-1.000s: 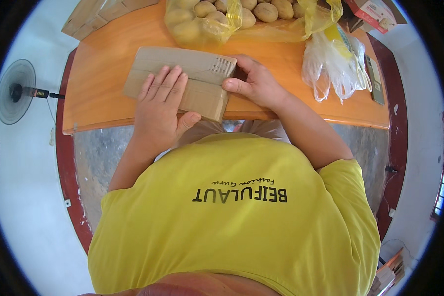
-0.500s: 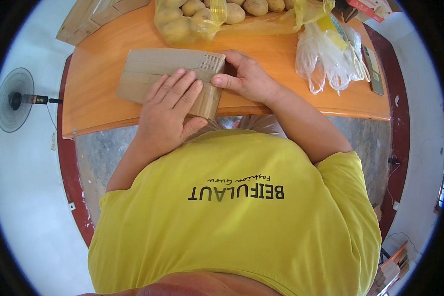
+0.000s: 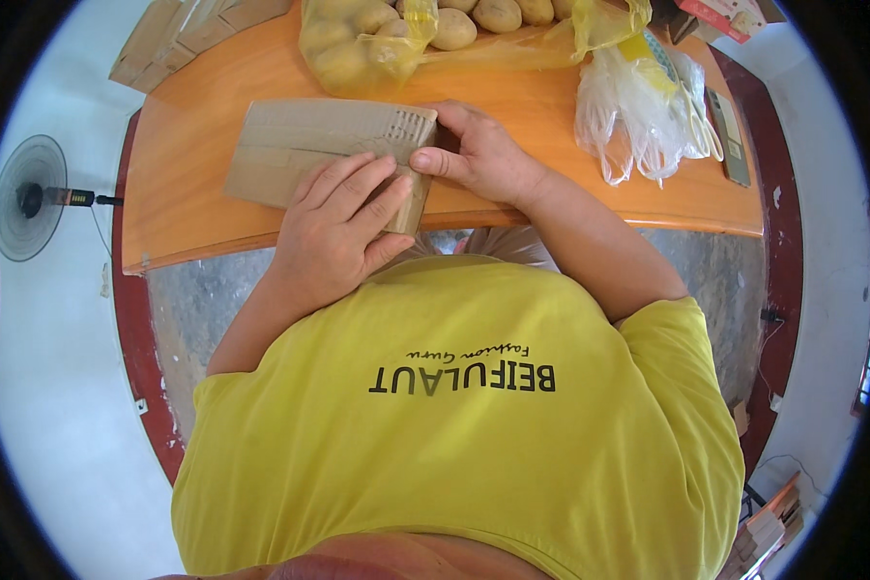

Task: The person assembles a small cardboard box by folding and tucking its flaps into place. They repeatedly adjust and press the flaps to secure the box, then set it aside and pick up another box to begin the same process.

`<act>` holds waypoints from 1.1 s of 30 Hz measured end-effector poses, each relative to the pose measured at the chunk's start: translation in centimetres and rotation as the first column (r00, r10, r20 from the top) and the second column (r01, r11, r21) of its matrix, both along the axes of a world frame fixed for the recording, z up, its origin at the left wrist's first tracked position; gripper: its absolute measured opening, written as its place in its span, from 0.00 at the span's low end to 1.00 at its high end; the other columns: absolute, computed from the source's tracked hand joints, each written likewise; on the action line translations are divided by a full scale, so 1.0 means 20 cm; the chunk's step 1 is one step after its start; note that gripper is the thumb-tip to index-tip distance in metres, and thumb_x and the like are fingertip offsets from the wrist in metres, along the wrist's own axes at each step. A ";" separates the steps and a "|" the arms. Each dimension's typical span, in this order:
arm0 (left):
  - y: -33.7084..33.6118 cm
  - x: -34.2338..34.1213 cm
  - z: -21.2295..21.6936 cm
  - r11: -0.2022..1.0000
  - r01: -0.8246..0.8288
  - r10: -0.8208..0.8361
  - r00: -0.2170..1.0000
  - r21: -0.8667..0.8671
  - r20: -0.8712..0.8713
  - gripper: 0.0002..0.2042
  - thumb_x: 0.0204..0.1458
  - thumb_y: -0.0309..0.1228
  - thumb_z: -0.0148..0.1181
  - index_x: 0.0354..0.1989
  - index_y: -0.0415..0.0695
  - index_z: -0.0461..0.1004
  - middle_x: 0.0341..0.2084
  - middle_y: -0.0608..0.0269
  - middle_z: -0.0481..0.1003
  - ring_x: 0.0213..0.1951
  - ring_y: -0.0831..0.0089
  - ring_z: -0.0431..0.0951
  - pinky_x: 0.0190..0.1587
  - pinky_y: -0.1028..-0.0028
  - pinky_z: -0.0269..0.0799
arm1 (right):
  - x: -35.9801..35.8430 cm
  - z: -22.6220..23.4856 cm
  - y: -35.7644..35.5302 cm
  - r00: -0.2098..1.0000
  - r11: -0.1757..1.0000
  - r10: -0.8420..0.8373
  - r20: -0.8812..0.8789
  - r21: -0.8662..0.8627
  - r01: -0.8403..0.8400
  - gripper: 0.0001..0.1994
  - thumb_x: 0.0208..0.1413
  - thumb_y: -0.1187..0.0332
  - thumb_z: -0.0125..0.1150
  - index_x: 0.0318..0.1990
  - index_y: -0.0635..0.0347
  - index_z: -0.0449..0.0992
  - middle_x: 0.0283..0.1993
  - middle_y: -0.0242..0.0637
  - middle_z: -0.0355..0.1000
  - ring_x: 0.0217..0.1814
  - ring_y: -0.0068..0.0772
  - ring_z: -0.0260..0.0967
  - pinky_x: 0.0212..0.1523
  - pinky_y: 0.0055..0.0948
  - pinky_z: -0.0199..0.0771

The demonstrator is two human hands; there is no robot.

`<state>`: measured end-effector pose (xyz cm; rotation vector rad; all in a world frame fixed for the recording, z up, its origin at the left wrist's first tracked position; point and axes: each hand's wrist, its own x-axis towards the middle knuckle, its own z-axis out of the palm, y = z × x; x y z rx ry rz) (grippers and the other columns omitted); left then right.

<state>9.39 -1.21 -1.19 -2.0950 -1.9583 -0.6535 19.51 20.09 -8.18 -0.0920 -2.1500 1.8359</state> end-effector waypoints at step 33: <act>0.10 0.12 0.03 0.972 -0.153 0.099 0.957 -0.181 -0.274 0.18 0.41 0.44 0.69 0.41 0.52 0.77 0.44 0.64 0.65 0.46 0.62 0.66 0.43 0.63 0.69 | 0.01 -0.01 0.01 0.999 0.998 -0.024 0.021 0.066 0.022 0.22 0.53 0.67 0.69 0.54 0.64 0.72 0.48 0.45 0.73 0.50 0.36 0.71 0.53 0.33 0.72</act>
